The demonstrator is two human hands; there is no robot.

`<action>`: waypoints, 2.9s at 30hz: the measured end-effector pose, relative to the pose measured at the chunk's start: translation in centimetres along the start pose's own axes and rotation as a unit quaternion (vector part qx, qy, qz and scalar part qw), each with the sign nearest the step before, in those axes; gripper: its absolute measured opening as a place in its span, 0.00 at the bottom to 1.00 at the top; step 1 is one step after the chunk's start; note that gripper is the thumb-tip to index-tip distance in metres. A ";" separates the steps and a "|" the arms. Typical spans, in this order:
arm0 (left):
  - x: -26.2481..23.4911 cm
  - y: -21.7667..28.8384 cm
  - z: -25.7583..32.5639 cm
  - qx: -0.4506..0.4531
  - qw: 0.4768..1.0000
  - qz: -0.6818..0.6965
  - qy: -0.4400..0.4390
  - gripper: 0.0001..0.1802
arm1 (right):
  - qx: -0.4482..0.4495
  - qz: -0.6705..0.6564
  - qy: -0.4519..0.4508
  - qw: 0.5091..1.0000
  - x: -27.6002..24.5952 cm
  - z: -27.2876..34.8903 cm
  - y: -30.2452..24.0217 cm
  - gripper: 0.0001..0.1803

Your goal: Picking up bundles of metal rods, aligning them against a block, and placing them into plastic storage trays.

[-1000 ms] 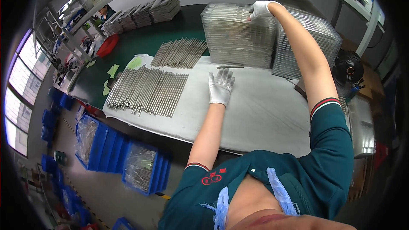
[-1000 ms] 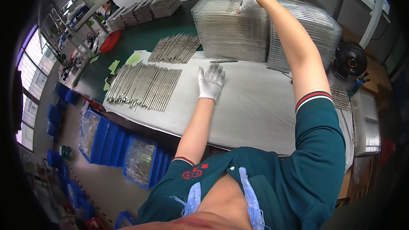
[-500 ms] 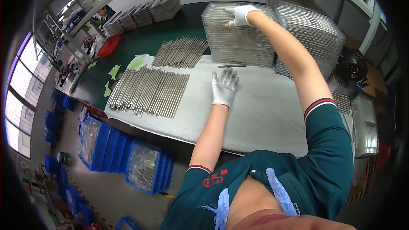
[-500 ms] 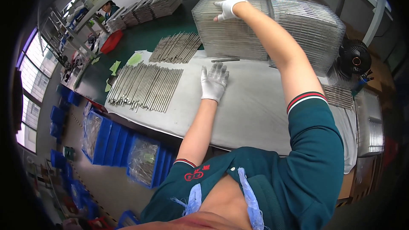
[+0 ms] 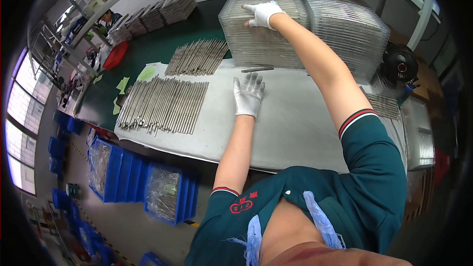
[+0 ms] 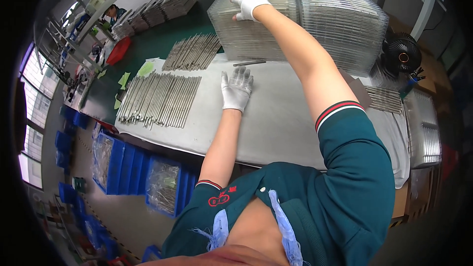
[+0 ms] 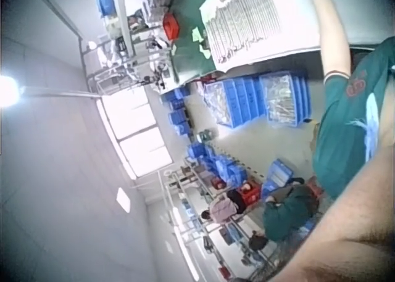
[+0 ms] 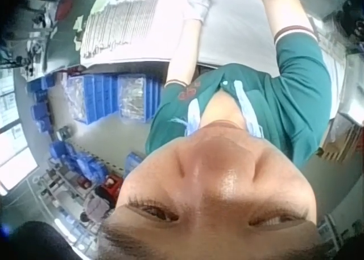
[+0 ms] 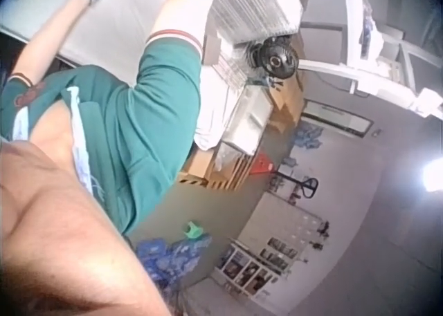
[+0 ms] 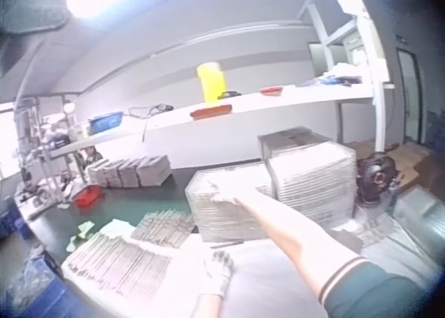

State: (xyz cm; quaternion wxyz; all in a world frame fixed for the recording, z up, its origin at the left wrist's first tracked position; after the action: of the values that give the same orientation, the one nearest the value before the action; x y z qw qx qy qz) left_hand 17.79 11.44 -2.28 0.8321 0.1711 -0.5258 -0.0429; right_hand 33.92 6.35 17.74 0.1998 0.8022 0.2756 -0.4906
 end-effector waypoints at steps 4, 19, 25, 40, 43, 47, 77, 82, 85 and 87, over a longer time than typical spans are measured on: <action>-0.2 0.1 -0.2 0.014 1.000 -0.005 0.004 0.28 | -0.017 0.002 0.007 1.000 -1.2 1.6 0.0 0.41; -0.9 1.0 -0.7 0.030 0.999 0.021 -0.008 0.30 | 0.090 0.164 0.127 0.974 -8.3 13.4 13.7 0.32; -1.0 0.9 -0.5 0.043 0.998 0.034 -0.010 0.31 | 0.105 0.128 0.128 0.978 -8.1 13.5 15.1 0.30; -0.4 0.0 0.0 -0.007 0.998 0.047 -0.036 0.30 | 0.109 0.096 0.148 0.978 -7.6 13.5 16.5 0.26; -0.5 0.0 0.2 -0.006 0.999 0.039 -0.025 0.30 | 0.138 0.097 0.148 0.975 -7.8 13.6 16.8 0.26; -0.1 -0.4 0.2 -0.017 0.998 0.034 -0.043 0.30 | 0.132 0.087 0.181 0.971 -7.8 14.2 17.4 0.27; -0.2 0.6 0.2 0.023 0.999 0.016 -0.037 0.30 | 0.051 0.098 0.272 0.956 -11.5 19.4 13.2 0.22; -0.8 1.4 0.5 0.050 0.998 -0.008 -0.021 0.30 | 0.199 -0.011 0.124 0.972 -9.8 27.8 13.0 0.32; -0.6 0.8 0.2 0.039 0.999 -0.017 -0.032 0.29 | 0.245 -0.020 -0.009 0.969 -7.2 34.0 14.9 0.42; -0.8 1.1 0.2 0.041 0.998 -0.020 -0.034 0.28 | 0.267 -0.018 -0.059 0.962 -5.5 36.3 15.2 0.46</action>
State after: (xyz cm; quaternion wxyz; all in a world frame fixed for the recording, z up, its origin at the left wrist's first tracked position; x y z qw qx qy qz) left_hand 17.14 12.61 -2.56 0.8051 0.2137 -0.5516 -0.0433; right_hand 17.01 -28.20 7.52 -0.0143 0.7907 0.1370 -0.5965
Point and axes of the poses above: each hand's wrist, its own z-axis away from the middle knuckle, its own x-axis out of the palm, y = z × x, the point moved 4 cm from there along -z, towards the middle knuckle, and after that the axes turned 15 degrees about y, right-handed, at the moved point
